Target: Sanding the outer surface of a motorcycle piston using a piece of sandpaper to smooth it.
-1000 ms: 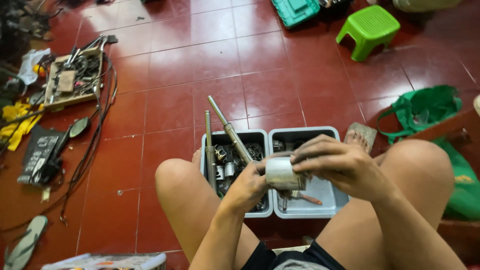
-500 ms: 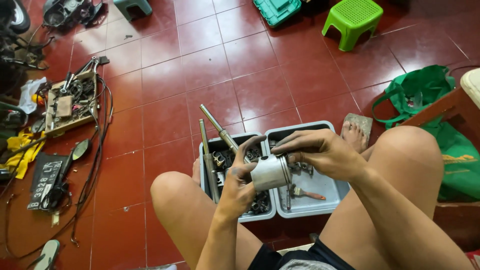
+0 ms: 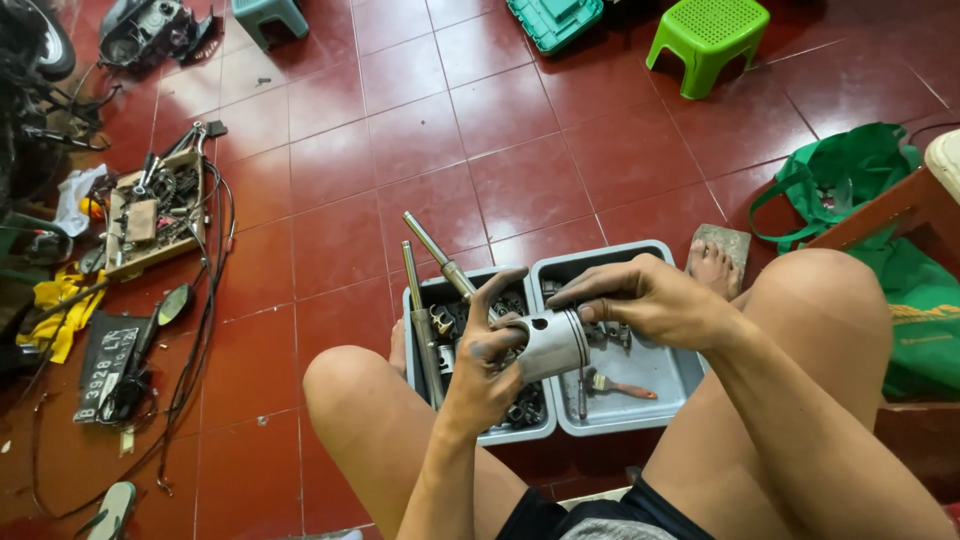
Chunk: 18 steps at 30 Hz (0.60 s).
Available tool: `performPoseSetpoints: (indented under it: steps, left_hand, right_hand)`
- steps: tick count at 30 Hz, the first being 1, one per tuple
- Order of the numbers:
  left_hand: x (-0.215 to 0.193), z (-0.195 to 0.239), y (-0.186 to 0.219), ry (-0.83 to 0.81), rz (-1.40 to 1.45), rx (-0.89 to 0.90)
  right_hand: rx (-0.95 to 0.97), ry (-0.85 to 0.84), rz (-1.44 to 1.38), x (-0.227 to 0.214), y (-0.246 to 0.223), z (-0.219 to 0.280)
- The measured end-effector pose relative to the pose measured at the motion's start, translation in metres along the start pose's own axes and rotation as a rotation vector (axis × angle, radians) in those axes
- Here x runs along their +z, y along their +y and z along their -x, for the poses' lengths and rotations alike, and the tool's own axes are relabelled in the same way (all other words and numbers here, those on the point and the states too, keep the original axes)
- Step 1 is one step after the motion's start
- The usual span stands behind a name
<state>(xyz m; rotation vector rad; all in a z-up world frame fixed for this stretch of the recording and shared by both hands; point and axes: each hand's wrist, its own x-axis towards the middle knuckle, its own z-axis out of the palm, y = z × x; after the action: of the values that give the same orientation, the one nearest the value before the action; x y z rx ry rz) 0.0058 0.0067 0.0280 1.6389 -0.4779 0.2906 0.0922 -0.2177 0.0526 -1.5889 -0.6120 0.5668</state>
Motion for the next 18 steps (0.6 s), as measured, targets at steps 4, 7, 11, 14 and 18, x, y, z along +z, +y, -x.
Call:
performPoseSetpoints:
  steps: [4,7,11,14,18]
  left_hand:
    - [0.003,-0.006,0.009,0.016,-0.047,0.047]
    - [0.007,-0.007,0.012,0.07,-0.212,0.113]
    - [0.011,-0.002,-0.01,0.206,-0.343,0.207]
    - [0.013,-0.002,-0.011,0.314,-0.426,0.197]
    - [0.008,-0.002,-0.009,0.478,-0.475,0.127]
  right_hand:
    - [0.078,0.04,-0.079,0.001,0.008,0.0]
    - [0.15,0.084,-0.118,0.008,0.005,0.001]
    - [0.171,0.151,-0.164,0.024,-0.014,-0.001]
    - [0.11,0.114,-0.068,0.028,-0.007,-0.001]
    - [0.039,0.05,-0.072,0.031,0.017,0.0]
